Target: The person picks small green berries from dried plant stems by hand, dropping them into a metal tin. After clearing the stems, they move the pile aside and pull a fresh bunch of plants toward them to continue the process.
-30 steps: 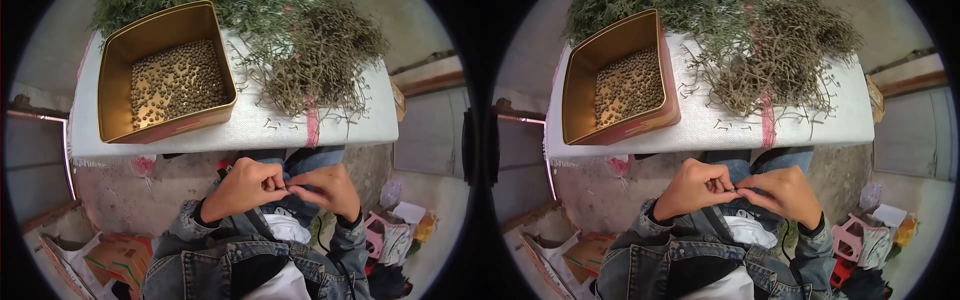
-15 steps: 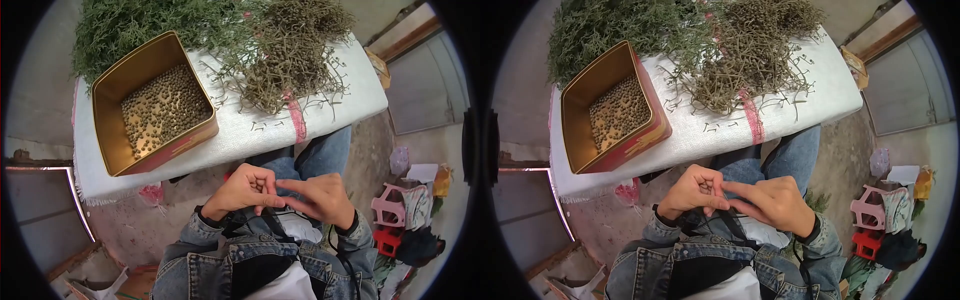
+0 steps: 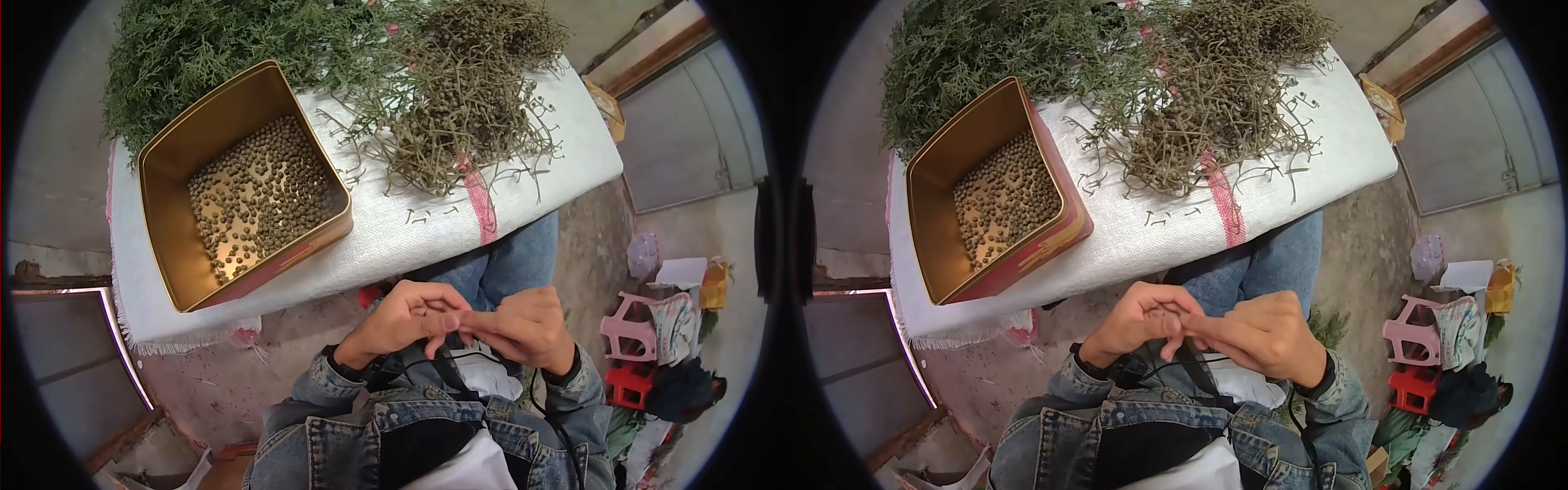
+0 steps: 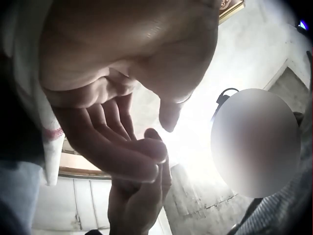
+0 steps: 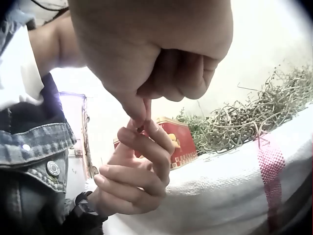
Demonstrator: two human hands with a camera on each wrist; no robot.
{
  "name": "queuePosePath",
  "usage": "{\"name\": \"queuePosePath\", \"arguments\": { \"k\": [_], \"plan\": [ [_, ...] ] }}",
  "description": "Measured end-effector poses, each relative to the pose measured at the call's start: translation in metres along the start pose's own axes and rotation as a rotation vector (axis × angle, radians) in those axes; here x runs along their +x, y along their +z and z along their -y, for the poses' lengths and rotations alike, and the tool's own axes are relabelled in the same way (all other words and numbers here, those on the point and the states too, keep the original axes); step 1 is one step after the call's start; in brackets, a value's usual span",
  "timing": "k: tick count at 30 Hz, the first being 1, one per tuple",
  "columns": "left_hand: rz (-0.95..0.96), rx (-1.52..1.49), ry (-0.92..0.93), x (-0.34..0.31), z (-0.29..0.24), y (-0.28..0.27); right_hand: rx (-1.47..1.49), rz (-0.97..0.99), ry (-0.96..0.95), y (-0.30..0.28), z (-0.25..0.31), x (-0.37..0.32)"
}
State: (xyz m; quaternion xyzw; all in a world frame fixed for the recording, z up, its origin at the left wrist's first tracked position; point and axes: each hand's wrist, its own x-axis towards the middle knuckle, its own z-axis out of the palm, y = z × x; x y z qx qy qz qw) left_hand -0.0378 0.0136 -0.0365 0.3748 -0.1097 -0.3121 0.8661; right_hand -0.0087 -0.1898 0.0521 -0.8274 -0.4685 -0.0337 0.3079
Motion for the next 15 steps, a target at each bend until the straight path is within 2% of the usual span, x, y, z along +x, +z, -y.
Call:
{"name": "queuePosePath", "arguments": {
  "k": [5,9,10,13,14,15],
  "plan": [
    [0.079,-0.005,0.002,-0.008,-0.009,-0.004,0.078,-0.065,-0.032,0.005,-0.002,0.007],
    [0.001,0.084,0.005,-0.014,-0.015,-0.005,0.035,-0.083,0.011,-0.001,-0.001,0.012],
    [0.006,0.08,-0.008,-0.015,-0.016,-0.005,0.016,-0.103,-0.027,-0.001,-0.001,0.013],
    [-0.038,0.331,0.143,-0.016,-0.022,-0.003,-0.018,-0.121,-0.098,0.004,-0.002,0.018],
    [-0.038,0.315,0.152,-0.018,-0.029,-0.004,-0.027,-0.122,-0.145,0.006,-0.002,0.021],
    [0.015,0.424,0.143,-0.019,-0.037,-0.006,-0.047,-0.107,-0.193,0.002,-0.005,0.023]
  ]
}}
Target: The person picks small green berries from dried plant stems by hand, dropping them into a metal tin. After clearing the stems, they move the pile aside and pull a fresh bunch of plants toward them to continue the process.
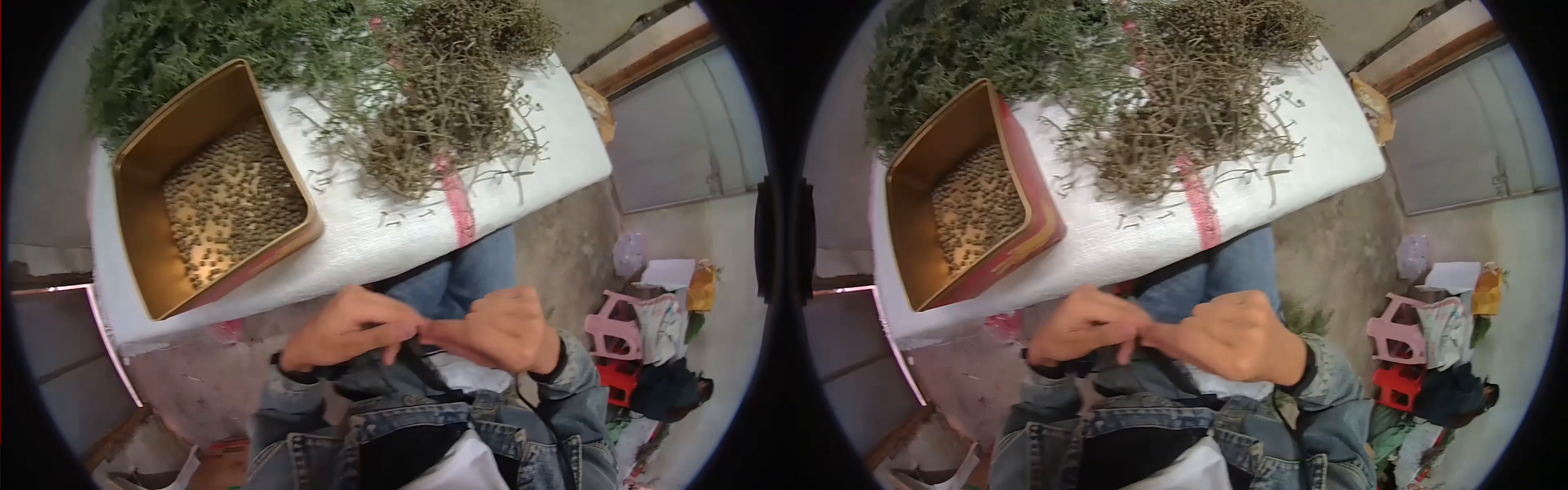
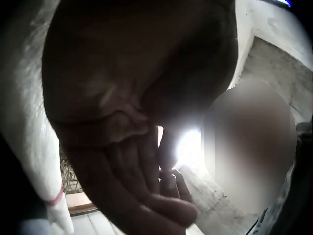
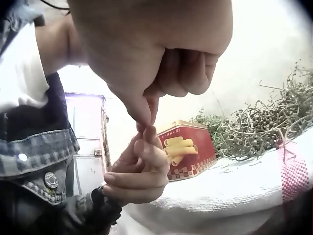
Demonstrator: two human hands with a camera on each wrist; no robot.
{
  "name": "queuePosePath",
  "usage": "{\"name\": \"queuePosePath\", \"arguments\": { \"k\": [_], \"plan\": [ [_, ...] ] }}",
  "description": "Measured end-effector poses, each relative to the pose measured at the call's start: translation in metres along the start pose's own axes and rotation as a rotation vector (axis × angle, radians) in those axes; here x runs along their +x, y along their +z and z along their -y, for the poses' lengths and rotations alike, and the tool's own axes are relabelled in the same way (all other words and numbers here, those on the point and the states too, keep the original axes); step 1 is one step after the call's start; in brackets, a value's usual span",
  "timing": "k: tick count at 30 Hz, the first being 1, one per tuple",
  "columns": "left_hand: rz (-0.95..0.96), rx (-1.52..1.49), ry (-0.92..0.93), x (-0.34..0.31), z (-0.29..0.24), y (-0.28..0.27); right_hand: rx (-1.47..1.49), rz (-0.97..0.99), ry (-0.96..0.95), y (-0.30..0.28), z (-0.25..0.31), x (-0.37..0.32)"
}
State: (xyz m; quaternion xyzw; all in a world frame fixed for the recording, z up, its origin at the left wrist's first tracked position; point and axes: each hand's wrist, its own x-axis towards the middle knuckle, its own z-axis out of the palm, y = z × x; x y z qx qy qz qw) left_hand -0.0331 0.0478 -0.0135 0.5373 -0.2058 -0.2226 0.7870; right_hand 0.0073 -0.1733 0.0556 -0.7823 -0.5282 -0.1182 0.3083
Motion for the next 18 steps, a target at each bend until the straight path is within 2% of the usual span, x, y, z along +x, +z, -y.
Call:
{"name": "queuePosePath", "arguments": {
  "k": [2,6,10,15,18],
  "plan": [
    [0.12,0.211,-0.007,0.002,-0.011,-0.007,-0.016,0.043,-0.037,-0.01,-0.007,-0.001],
    [0.052,0.137,-0.186,0.002,-0.035,-0.01,0.169,0.098,-0.067,-0.003,-0.015,0.011],
    [0.062,-0.035,-0.166,-0.002,-0.024,-0.021,0.26,0.077,-0.073,0.01,-0.028,0.021],
    [0.001,-0.081,-0.259,-0.006,-0.029,-0.023,0.398,0.137,-0.089,0.02,-0.046,0.029],
    [-0.15,-0.071,-0.299,-0.012,-0.03,-0.023,0.39,0.134,-0.136,0.026,-0.053,0.037]
  ]
}}
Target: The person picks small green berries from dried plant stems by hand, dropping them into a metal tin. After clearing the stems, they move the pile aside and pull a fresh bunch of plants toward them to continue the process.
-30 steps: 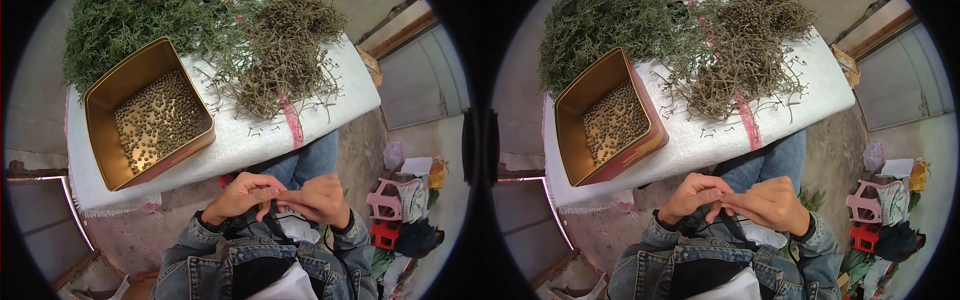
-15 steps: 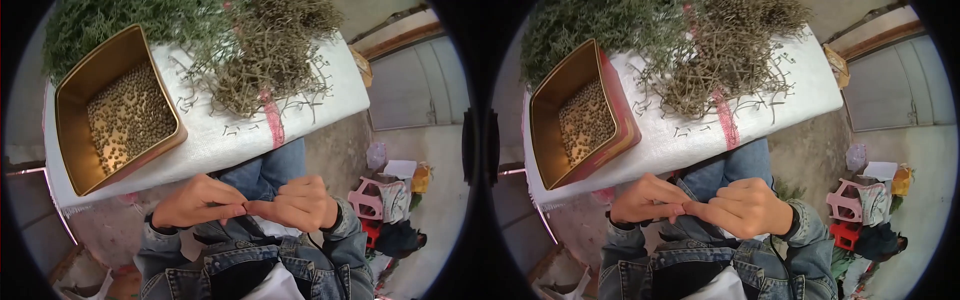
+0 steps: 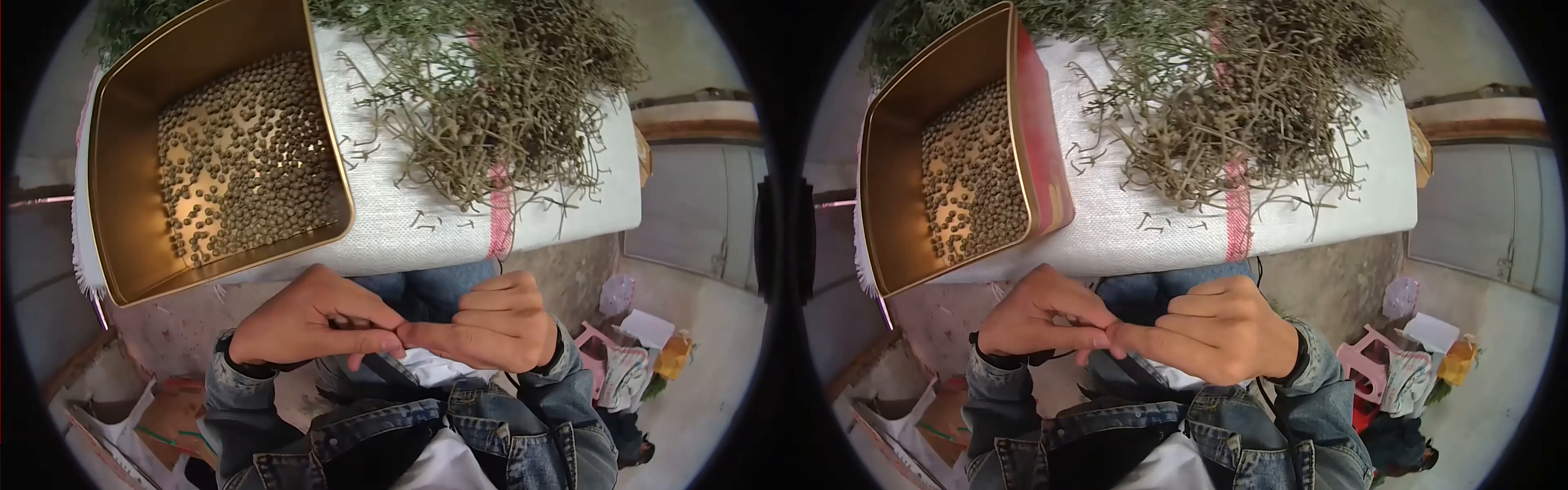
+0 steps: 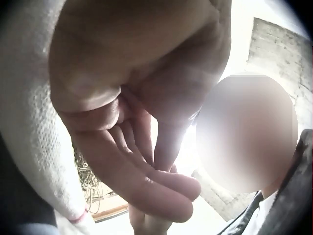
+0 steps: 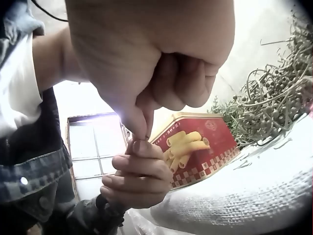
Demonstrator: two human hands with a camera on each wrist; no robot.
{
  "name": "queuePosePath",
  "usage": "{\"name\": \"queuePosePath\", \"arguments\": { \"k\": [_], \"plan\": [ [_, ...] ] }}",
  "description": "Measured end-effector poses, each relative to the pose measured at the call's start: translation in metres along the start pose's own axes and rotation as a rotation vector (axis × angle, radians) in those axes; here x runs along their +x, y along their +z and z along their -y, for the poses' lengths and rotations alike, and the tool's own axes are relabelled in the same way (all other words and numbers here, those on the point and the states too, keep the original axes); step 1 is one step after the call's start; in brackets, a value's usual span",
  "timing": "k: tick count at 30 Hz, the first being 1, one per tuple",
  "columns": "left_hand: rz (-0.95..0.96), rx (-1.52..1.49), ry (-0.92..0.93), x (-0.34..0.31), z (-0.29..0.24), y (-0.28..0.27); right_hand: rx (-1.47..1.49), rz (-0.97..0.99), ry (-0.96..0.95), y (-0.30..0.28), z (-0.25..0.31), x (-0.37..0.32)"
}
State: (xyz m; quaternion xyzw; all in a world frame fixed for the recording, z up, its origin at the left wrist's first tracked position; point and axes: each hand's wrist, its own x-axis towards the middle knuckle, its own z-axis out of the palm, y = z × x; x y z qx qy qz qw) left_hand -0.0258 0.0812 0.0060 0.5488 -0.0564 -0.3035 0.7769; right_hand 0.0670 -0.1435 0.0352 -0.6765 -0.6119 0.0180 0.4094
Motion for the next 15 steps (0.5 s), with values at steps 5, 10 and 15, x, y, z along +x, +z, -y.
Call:
{"name": "queuePosePath", "arguments": {
  "k": [5,10,15],
  "plan": [
    [-0.359,0.164,0.128,-0.006,0.01,0.018,-0.095,0.049,0.004,0.0,-0.012,0.008],
    [-0.763,0.765,0.398,0.007,0.01,0.055,0.06,-0.096,0.149,0.007,-0.021,-0.005],
    [-1.04,1.228,0.559,0.023,0.025,0.078,0.327,-0.018,0.579,-0.008,-0.01,-0.006]
  ]
}}
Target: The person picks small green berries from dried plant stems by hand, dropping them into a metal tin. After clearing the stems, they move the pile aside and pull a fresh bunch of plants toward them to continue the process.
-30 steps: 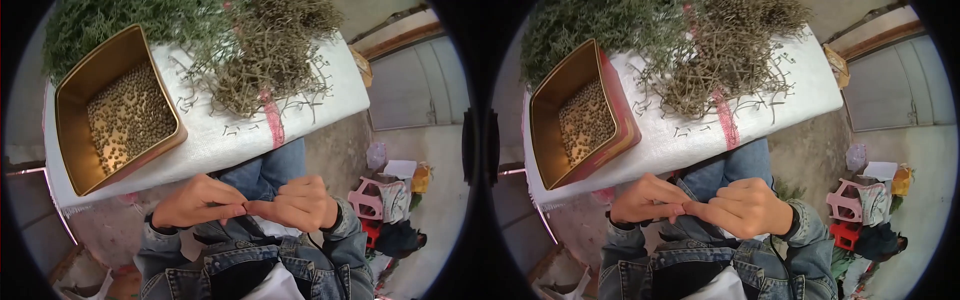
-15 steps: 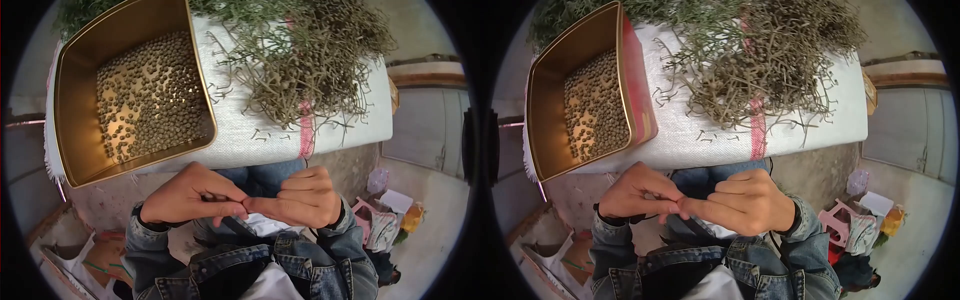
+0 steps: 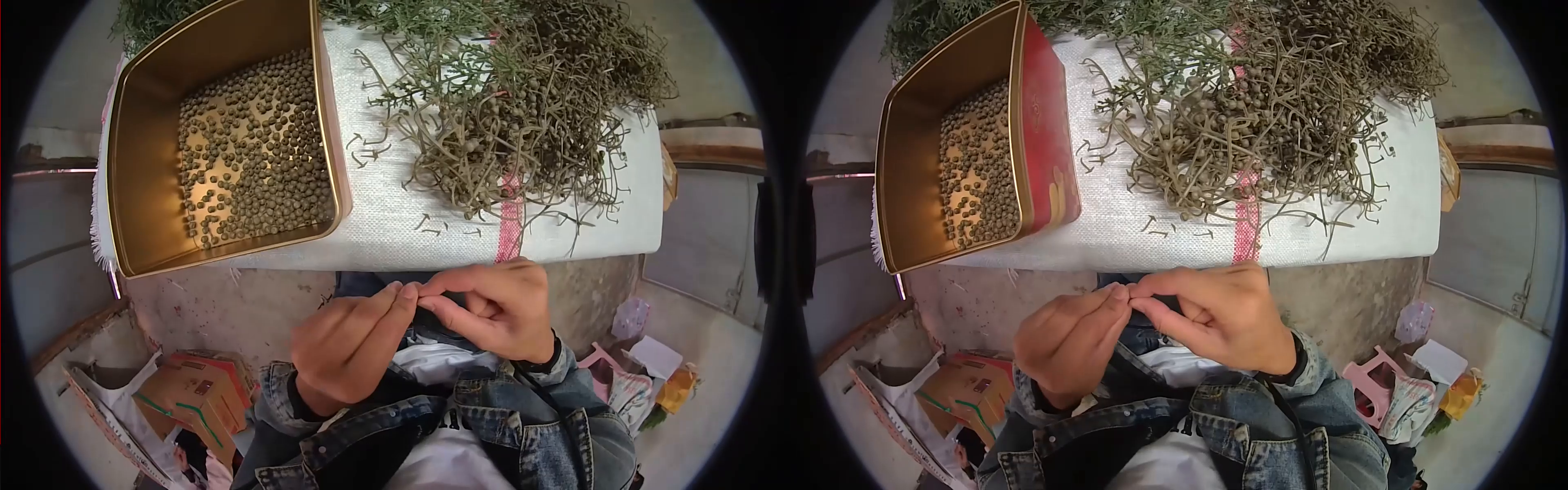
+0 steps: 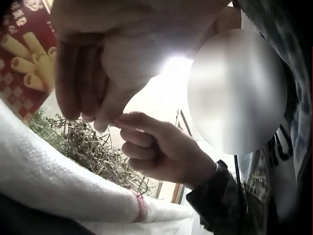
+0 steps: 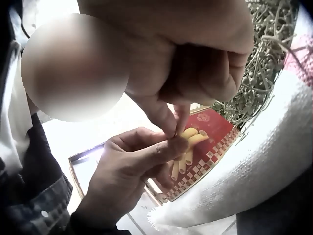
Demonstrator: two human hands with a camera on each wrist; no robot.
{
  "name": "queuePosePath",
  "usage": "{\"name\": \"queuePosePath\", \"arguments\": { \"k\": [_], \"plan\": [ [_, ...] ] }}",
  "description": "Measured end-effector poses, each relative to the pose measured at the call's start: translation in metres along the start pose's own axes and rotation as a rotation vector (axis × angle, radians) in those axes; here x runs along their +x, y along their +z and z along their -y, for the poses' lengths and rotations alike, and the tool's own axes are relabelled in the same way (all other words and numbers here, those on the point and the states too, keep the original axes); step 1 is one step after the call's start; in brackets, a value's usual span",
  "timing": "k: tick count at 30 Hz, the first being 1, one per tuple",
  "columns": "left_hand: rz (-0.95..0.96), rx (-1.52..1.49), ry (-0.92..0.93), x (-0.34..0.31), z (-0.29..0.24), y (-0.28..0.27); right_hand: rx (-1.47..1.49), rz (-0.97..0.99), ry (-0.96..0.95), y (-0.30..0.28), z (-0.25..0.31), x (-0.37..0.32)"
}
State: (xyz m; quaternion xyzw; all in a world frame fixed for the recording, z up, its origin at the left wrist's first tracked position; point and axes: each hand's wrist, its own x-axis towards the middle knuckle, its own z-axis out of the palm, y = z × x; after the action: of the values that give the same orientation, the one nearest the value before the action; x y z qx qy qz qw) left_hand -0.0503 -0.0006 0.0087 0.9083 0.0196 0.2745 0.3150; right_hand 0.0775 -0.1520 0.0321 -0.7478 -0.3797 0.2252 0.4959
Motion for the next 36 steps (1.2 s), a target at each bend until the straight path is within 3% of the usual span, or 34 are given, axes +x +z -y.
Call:
{"name": "queuePosePath", "arguments": {
  "k": [5,10,13,16,20,22,24,25,26,28,29,30,33,34,36],
  "plan": [
    [-0.075,0.27,0.161,-0.005,-0.003,0.017,0.107,-0.016,0.18,-0.002,-0.001,-0.002],
    [-0.038,0.237,0.06,-0.006,-0.012,0.027,0.174,0.008,0.299,0.0,-0.014,-0.013],
    [0.079,0.265,0.217,0.001,-0.015,0.02,0.315,0.02,0.392,-0.004,-0.02,-0.017],
    [0.115,0.302,0.353,-0.001,-0.013,0.017,0.525,0.154,0.418,-0.01,-0.022,-0.017],
    [0.075,0.35,0.564,-0.009,-0.001,0.008,0.818,0.15,0.57,-0.007,-0.018,-0.018],
    [0.004,0.343,0.63,-0.005,0.0,0.013,0.629,0.118,0.464,-0.011,-0.017,-0.017],
    [0.077,0.169,0.428,0.004,-0.007,0.004,0.313,0.084,0.265,-0.009,-0.015,-0.016],
    [0.126,0.094,0.317,0.004,-0.01,-0.001,0.314,0.09,0.267,-0.007,-0.014,-0.014],
    [0.135,0.097,0.312,-0.001,-0.011,0.001,0.193,0.007,0.157,-0.004,-0.013,-0.012],
    [-0.154,0.021,0.013,-0.009,-0.009,0.018,-0.056,-0.179,-0.074,-0.001,-0.011,-0.003],
    [-0.298,-0.021,-0.13,-0.008,-0.009,0.023,-0.052,-0.192,-0.078,0.001,-0.012,0.003],
    [-0.291,-0.017,-0.123,-0.005,-0.013,0.025,-0.08,-0.237,-0.139,0.005,-0.014,0.009],
    [-0.494,-0.995,-0.648,0.007,-0.023,0.027,-0.12,-0.32,-0.278,0.01,-0.014,0.022],
    [-0.497,-0.987,-0.645,0.009,-0.022,0.028,-0.159,-0.295,-0.249,0.005,-0.011,0.022],
    [-0.358,-1.345,-0.801,0.01,-0.018,0.031,-0.244,-0.243,-0.191,-0.008,-0.003,0.022]
  ]
}}
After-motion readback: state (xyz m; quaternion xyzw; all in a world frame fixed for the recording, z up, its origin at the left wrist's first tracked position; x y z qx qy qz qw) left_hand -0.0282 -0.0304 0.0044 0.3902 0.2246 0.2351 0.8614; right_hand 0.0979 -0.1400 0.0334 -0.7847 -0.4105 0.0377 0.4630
